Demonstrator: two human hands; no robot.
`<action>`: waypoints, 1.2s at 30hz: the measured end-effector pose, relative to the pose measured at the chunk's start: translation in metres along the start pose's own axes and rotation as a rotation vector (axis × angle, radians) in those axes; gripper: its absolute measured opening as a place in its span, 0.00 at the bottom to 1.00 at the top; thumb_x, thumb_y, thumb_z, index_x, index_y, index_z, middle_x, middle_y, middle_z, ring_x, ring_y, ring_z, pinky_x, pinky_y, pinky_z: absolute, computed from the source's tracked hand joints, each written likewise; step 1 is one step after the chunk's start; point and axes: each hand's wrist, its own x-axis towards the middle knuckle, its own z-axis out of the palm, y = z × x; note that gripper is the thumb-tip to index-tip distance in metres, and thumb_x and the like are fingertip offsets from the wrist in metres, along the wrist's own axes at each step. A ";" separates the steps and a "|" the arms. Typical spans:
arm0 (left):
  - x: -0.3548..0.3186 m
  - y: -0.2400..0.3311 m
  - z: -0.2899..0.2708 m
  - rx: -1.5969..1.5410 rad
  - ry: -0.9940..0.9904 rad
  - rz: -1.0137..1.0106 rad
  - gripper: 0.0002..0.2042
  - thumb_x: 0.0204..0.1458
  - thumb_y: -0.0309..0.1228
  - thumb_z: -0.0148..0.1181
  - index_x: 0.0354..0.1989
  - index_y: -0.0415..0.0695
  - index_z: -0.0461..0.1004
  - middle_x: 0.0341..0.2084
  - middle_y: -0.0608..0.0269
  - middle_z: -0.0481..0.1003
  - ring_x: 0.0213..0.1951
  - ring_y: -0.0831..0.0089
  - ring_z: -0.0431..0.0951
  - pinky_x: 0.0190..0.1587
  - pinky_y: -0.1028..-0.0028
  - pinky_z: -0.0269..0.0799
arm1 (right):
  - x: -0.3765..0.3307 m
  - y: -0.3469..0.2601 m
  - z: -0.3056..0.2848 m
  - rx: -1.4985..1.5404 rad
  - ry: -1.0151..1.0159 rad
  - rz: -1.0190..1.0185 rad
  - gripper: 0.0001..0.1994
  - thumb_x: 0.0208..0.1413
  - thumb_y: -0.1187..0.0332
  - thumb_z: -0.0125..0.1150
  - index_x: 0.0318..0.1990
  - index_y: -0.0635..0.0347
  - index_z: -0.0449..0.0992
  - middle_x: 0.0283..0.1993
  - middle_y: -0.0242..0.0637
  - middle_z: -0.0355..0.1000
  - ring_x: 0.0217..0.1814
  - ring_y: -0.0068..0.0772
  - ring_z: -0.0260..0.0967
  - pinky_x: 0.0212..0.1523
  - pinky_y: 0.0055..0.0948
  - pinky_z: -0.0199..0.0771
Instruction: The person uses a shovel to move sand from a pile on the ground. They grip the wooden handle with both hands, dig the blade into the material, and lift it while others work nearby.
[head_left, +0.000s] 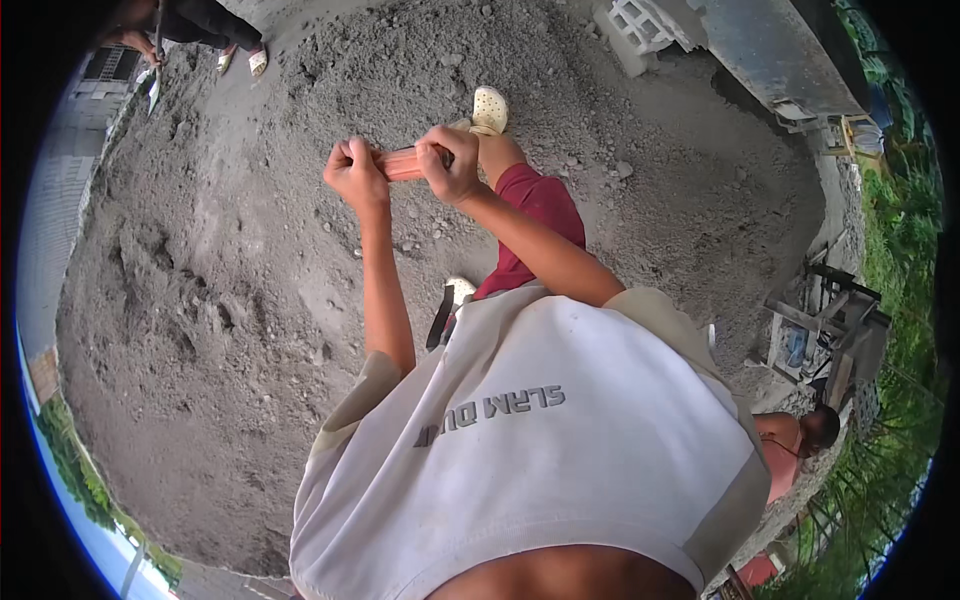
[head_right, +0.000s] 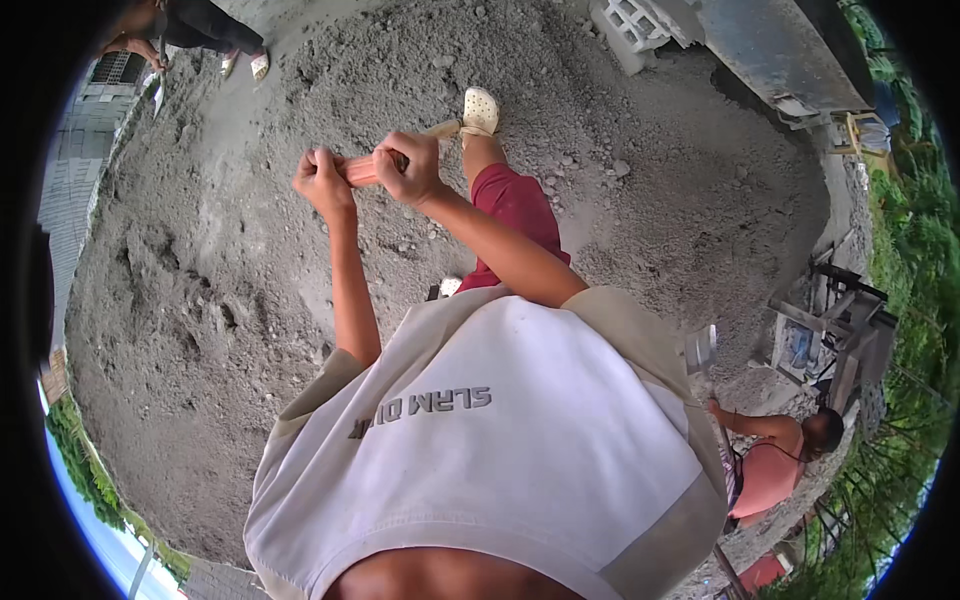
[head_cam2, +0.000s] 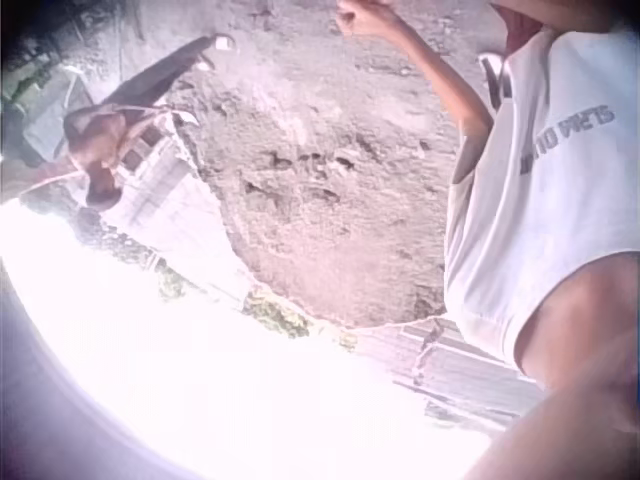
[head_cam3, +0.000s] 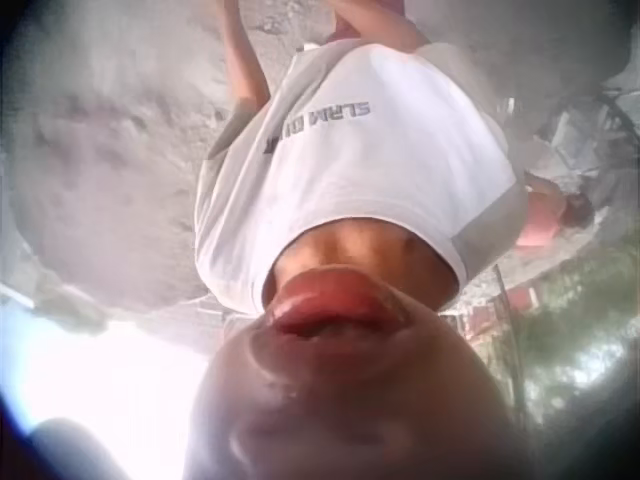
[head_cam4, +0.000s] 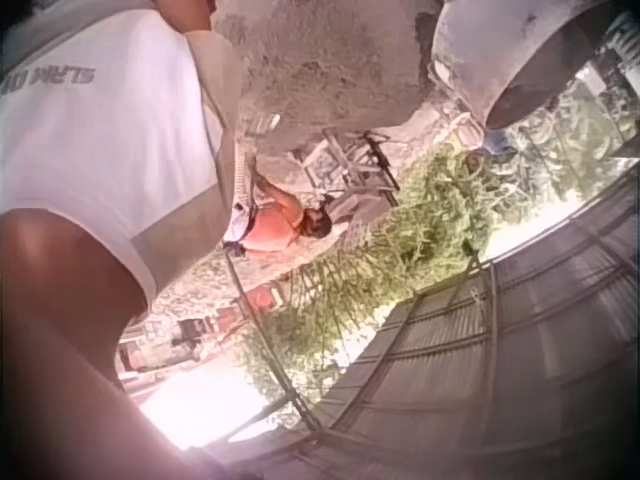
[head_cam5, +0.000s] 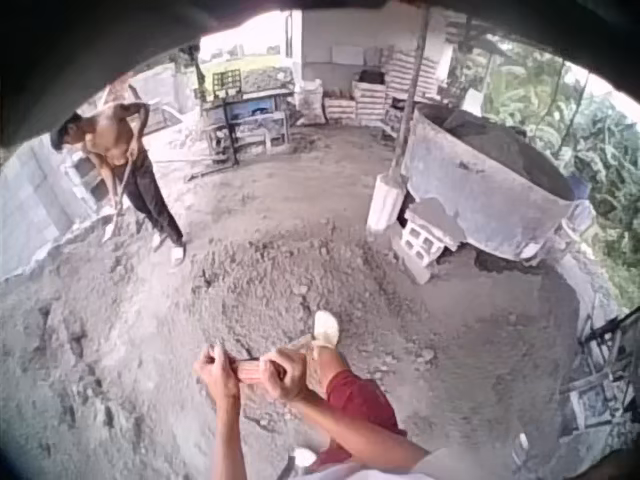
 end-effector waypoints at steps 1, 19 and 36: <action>-0.003 -0.007 -0.008 0.026 -0.086 -0.042 0.13 0.48 0.23 0.50 0.12 0.41 0.59 0.11 0.68 0.65 0.16 0.83 0.63 0.20 0.81 0.61 | -0.008 -0.001 -0.001 0.005 -0.003 -0.010 0.06 0.42 0.70 0.53 0.20 0.62 0.69 0.14 0.37 0.63 0.15 0.32 0.60 0.18 0.28 0.57; -0.232 -0.109 -0.085 0.365 -0.490 -0.577 0.17 0.46 0.34 0.54 0.46 0.46 0.72 0.31 0.63 0.76 0.29 0.76 0.76 0.29 0.77 0.72 | -0.217 -0.084 -0.082 -0.861 -0.934 0.497 0.27 0.32 0.48 0.66 0.34 0.64 0.75 0.36 0.45 0.73 0.40 0.46 0.71 0.43 0.39 0.72; -0.301 -0.189 0.138 -0.586 -0.626 -1.618 0.34 0.43 0.49 0.51 0.54 0.36 0.52 0.41 0.48 0.65 0.48 0.54 0.66 0.51 0.56 0.58 | -0.275 -0.139 -0.330 -0.088 0.442 0.837 0.31 0.36 0.76 0.51 0.54 0.56 0.55 0.55 0.49 0.55 0.63 0.51 0.49 0.61 0.44 0.49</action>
